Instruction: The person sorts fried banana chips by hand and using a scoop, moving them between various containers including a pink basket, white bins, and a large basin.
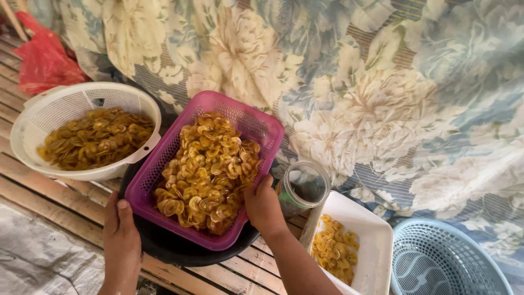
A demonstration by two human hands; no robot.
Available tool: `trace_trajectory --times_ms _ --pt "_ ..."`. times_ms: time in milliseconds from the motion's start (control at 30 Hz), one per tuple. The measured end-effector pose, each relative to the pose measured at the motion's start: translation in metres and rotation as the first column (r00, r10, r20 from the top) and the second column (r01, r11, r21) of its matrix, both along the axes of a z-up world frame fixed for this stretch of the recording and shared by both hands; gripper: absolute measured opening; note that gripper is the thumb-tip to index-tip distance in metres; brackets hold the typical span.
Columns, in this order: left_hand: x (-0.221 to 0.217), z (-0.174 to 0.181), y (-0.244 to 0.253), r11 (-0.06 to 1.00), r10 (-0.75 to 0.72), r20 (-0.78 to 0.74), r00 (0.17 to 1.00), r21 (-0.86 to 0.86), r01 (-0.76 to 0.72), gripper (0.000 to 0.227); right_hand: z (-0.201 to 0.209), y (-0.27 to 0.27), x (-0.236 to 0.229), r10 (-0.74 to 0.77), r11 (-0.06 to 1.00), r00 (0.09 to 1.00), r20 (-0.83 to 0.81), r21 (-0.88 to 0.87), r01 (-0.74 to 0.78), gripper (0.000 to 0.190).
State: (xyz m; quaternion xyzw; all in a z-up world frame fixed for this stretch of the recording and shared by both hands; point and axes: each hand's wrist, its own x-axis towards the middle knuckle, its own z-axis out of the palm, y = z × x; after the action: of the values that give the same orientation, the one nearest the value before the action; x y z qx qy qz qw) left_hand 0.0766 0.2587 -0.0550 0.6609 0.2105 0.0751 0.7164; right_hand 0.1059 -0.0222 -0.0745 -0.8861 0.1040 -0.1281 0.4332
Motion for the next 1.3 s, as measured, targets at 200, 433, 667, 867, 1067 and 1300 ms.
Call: trace_trajectory --times_ms 200,433,667,867,1067,1300 --pt "-0.004 0.014 -0.008 0.912 0.089 0.176 0.98 -0.411 -0.009 0.055 0.026 0.023 -0.034 0.056 0.964 0.959 -0.279 0.266 0.022 0.043" --pt "-0.003 -0.003 -0.001 0.942 0.089 0.224 0.97 -0.336 -0.009 0.05 0.038 0.019 -0.041 0.155 0.83 0.943 -0.293 0.556 0.036 0.041" --pt "0.0 -0.017 0.016 0.935 0.12 0.221 0.968 -0.353 -0.035 0.041 0.032 0.026 -0.054 0.234 0.755 0.934 -0.272 0.656 0.002 0.046" --pt "0.009 -0.029 0.016 0.909 0.166 0.101 0.981 -0.402 -0.112 0.039 0.029 0.025 -0.061 0.264 0.711 0.939 -0.221 0.703 -0.035 0.046" --pt "0.016 -0.041 0.019 0.928 0.164 0.157 0.974 -0.36 -0.098 0.03 0.032 0.024 -0.062 0.288 0.656 0.93 -0.23 0.755 -0.017 0.046" --pt "0.013 -0.041 0.015 0.956 0.158 0.153 0.975 -0.269 -0.113 0.035 0.027 0.022 -0.066 0.295 0.68 0.935 -0.197 0.731 -0.06 0.052"
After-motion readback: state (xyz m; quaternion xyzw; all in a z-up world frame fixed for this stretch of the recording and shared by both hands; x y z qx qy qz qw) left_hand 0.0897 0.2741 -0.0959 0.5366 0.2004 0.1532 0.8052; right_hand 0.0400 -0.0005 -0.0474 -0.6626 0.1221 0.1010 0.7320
